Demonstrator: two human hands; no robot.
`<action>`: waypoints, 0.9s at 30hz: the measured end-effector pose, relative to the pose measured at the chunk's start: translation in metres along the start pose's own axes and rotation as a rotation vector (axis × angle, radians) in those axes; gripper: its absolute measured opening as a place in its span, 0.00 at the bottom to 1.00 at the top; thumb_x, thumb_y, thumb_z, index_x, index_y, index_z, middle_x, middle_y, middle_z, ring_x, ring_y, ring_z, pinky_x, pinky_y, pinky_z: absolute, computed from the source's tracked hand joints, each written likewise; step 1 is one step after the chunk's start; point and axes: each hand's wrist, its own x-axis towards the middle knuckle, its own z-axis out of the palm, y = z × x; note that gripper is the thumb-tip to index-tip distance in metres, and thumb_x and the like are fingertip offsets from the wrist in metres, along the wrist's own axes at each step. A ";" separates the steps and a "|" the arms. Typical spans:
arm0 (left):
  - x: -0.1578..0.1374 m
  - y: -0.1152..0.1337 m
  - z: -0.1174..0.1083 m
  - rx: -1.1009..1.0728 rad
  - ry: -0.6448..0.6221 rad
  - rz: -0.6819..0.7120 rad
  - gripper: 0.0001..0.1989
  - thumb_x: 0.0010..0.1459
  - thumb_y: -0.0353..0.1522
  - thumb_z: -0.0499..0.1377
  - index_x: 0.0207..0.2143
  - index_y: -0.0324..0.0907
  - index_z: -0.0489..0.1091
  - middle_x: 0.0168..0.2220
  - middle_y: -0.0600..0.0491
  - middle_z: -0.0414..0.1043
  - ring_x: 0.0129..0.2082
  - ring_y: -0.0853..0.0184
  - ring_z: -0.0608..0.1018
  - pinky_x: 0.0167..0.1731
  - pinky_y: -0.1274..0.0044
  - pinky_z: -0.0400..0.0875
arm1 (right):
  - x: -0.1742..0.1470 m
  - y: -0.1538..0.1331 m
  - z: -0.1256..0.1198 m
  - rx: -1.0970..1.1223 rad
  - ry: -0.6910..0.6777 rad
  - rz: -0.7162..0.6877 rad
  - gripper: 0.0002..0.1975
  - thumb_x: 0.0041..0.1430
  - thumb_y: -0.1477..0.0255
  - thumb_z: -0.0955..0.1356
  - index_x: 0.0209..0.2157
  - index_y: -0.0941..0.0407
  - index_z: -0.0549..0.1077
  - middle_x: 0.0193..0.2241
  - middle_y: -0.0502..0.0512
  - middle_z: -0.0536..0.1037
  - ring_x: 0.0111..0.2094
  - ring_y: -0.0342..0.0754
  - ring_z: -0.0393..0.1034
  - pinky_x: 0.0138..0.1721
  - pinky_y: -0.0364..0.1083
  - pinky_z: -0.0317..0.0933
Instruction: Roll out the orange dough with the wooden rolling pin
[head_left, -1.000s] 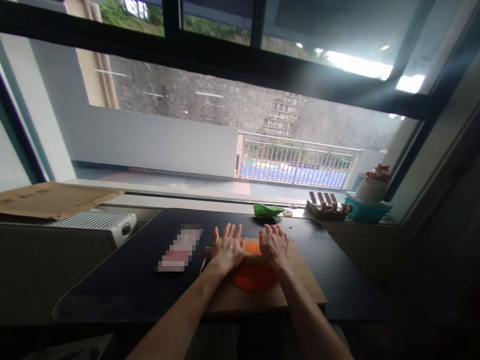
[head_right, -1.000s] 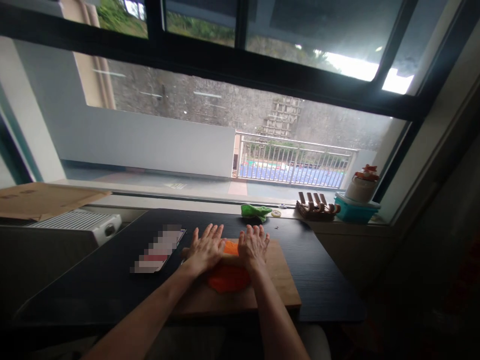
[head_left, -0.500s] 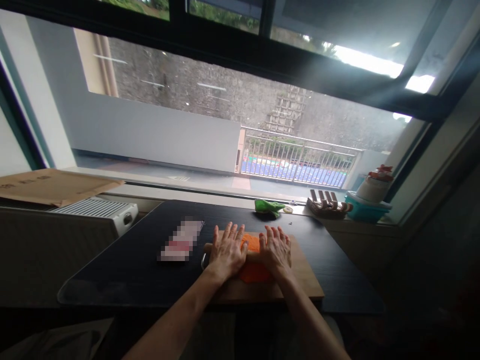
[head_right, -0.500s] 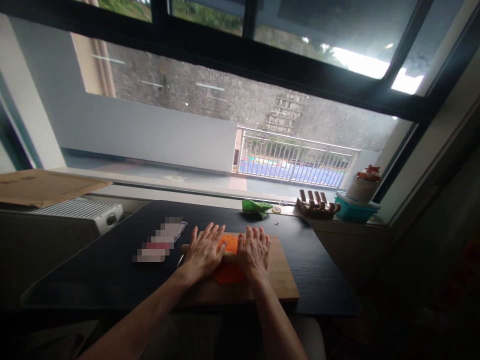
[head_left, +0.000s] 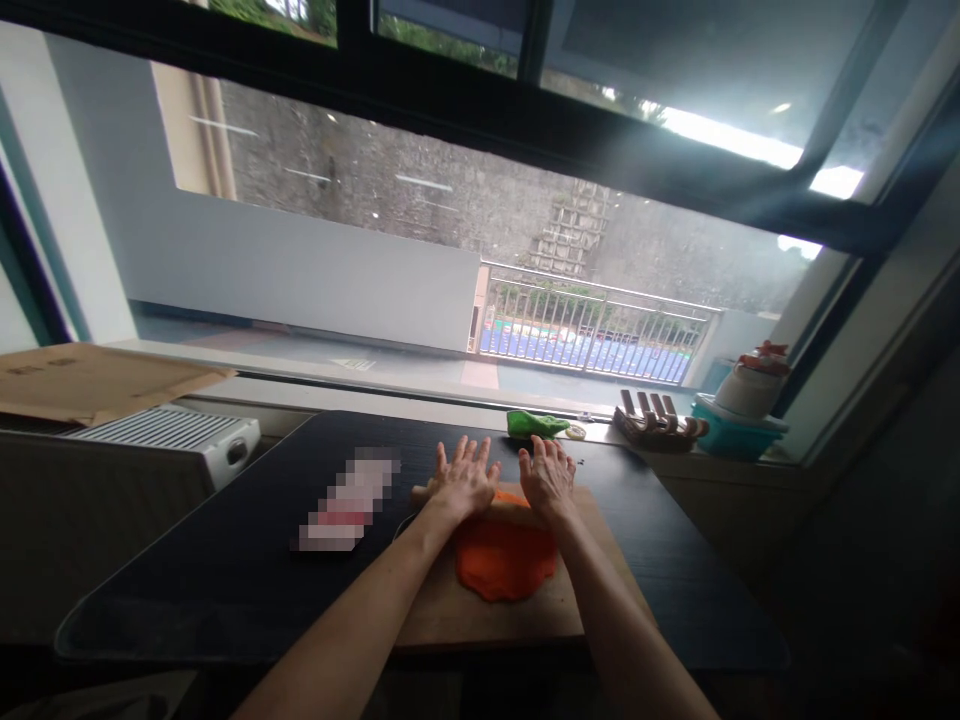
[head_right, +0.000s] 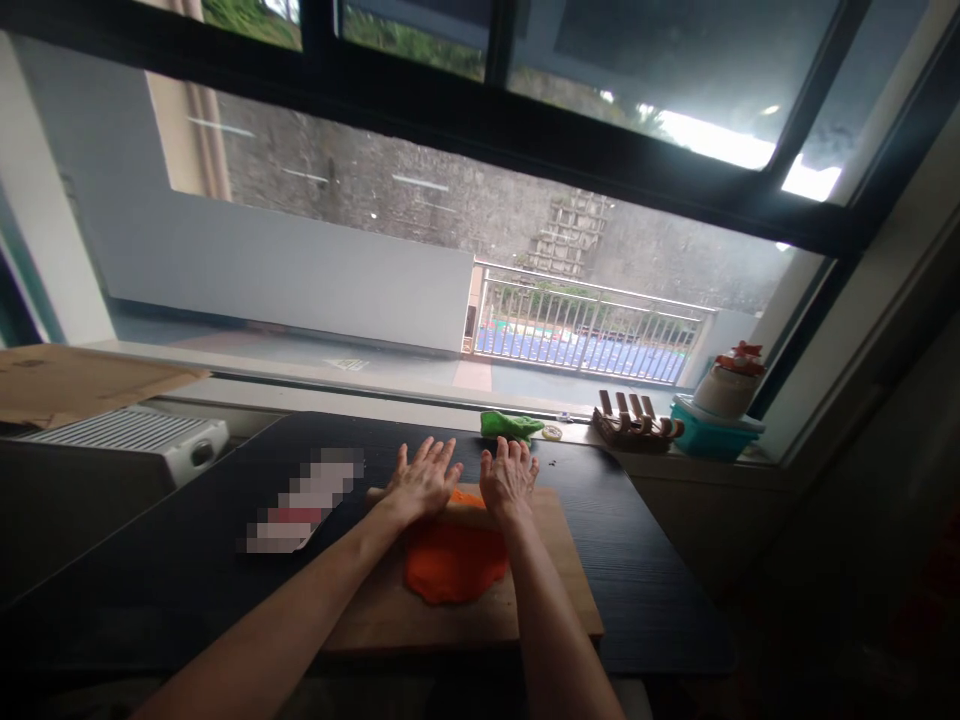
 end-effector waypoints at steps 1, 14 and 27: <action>0.001 0.000 0.001 -0.004 -0.009 -0.001 0.30 0.63 0.44 0.37 0.64 0.41 0.48 0.64 0.46 0.52 0.65 0.57 0.49 0.60 0.52 0.36 | 0.001 0.000 0.001 -0.006 -0.012 -0.004 0.23 0.65 0.62 0.55 0.58 0.56 0.61 0.57 0.59 0.64 0.61 0.53 0.49 0.58 0.54 0.39; -0.067 0.005 -0.005 0.077 0.106 0.093 0.29 0.64 0.42 0.38 0.64 0.40 0.50 0.63 0.45 0.55 0.65 0.56 0.51 0.61 0.55 0.34 | -0.068 -0.004 -0.025 -0.038 0.005 -0.042 0.24 0.64 0.63 0.55 0.58 0.56 0.62 0.57 0.56 0.65 0.61 0.52 0.49 0.59 0.51 0.40; 0.004 0.007 -0.003 -0.016 -0.012 0.024 0.31 0.63 0.45 0.37 0.64 0.38 0.50 0.63 0.44 0.54 0.65 0.55 0.50 0.59 0.52 0.37 | -0.003 0.005 -0.005 -0.004 -0.053 0.017 0.25 0.65 0.62 0.54 0.59 0.58 0.59 0.57 0.59 0.64 0.60 0.53 0.51 0.57 0.52 0.44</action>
